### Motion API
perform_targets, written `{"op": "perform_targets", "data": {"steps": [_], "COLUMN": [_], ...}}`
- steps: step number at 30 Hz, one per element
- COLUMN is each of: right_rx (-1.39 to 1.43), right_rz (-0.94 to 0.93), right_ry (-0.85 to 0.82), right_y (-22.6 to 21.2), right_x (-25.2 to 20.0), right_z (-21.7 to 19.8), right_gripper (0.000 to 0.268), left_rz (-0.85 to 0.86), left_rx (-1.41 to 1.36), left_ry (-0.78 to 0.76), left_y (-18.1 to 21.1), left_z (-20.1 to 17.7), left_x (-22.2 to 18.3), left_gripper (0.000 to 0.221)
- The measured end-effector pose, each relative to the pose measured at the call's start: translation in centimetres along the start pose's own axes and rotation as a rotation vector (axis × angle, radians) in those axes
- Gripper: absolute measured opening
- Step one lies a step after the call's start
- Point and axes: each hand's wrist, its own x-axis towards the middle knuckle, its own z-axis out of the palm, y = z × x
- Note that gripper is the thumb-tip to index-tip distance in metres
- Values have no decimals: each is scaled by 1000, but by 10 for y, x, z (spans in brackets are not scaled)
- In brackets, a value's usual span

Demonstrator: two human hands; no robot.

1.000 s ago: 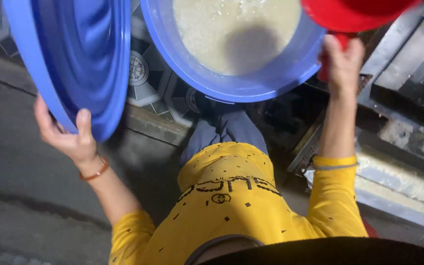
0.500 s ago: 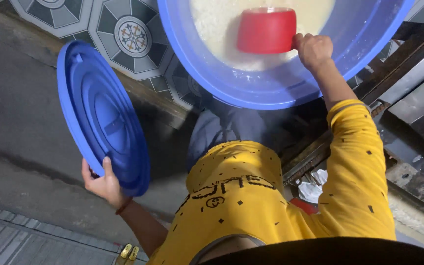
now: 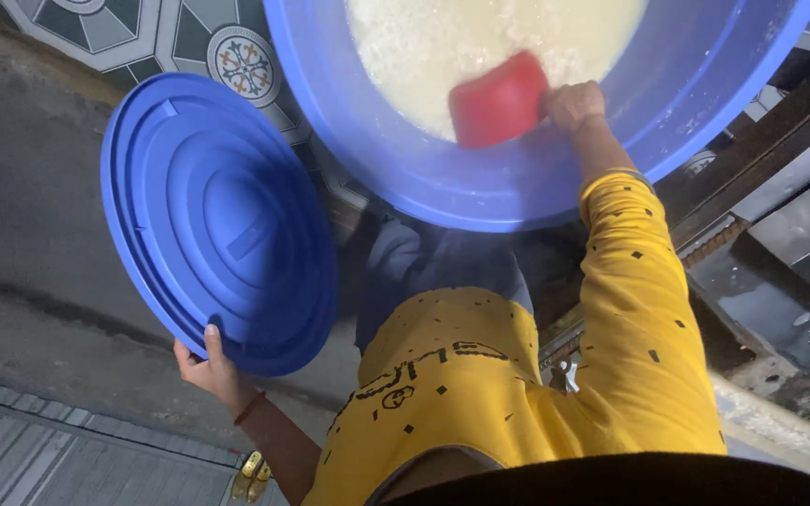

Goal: Transferring a mixture from a large container into a processing machine using a hand scoop

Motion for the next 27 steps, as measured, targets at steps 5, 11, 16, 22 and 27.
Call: {"op": "perform_targets", "data": {"steps": [5,11,16,22,27], "right_rx": [-73,128,653,1061,1115], "right_rz": [-96,-144,-247,-337,-356], "right_ry": [-146,-263,-394,-267,-224], "right_y": [-2,18,20,-7,-21], "right_x": [-8,-31,15,-66,-151], "right_z": [-70,-151,-74,-96,-134], "right_gripper": [26,91,39,29,23], "left_rz": [-82,-24,51,261,519], "left_rx": [-28,-15,-14,93,0], "left_ry": [10,39,14,-17,-158], "left_y": [5,-21,-7,9,31], "left_z": [16,19,20,0,-14], "left_x": [4,14,23,37,75], "left_gripper": [41,51,60,64,72]}}
